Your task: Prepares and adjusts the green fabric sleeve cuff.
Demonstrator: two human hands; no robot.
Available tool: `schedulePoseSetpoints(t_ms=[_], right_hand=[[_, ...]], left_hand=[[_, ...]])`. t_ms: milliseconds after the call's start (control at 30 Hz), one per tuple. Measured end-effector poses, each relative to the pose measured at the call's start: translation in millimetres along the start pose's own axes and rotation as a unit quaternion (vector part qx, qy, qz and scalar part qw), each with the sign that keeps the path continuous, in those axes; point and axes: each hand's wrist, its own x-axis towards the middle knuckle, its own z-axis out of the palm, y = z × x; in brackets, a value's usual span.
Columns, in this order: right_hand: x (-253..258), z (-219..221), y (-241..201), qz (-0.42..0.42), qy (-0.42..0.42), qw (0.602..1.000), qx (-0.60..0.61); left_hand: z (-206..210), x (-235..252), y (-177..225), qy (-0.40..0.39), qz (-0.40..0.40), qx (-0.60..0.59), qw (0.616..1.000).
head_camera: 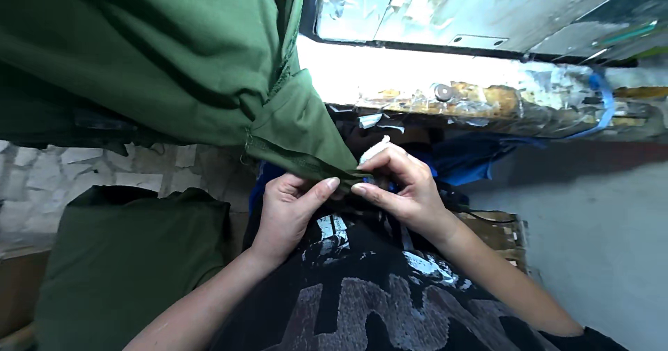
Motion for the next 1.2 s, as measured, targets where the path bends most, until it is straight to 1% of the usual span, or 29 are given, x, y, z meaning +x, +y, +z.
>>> schedulePoseSetpoints(t_ms=[200, 400, 533, 700, 833, 933, 1033, 1200], right_hand=[[15.3, 7.9, 0.4, -0.02, -0.023, 0.999, 0.031], [6.3, 6.1, 2.9, -0.03, 0.004, 0.999, 0.031], [7.4, 4.8, 1.2, -0.013, -0.002, 0.999, 0.029], [15.8, 9.5, -2.9, -0.024, -0.02, 0.998, 0.046], [11.1, 8.9, 0.3, -0.038, -0.006, 0.998, 0.045], [5.8, 5.7, 2.2, -0.033, 0.005, 0.999, 0.031], [8.0, 4.9, -1.3, -0.022, -0.008, 0.999, 0.023], [18.2, 8.2, -4.0, -0.03, -0.031, 0.998, 0.037]], left_hand=[[0.0, -1.9, 5.6, 0.019, 0.019, 0.031, 0.999], [1.3, -0.5, 3.7, 0.016, 0.033, 0.048, 0.998], [2.6, -0.3, 4.1, 0.004, 0.056, 0.094, 0.994], [2.7, -1.3, 3.8, 0.001, 0.082, 0.126, 0.989], [3.0, -2.0, 2.4, -0.002, 0.08, 0.125, 0.989], [3.2, -1.7, 0.2, -0.004, 0.088, 0.138, 0.987], [2.7, -0.8, -1.2, -0.013, 0.107, 0.169, 0.98], [0.3, -0.7, -2.9, -0.017, 0.112, 0.184, 0.976]])
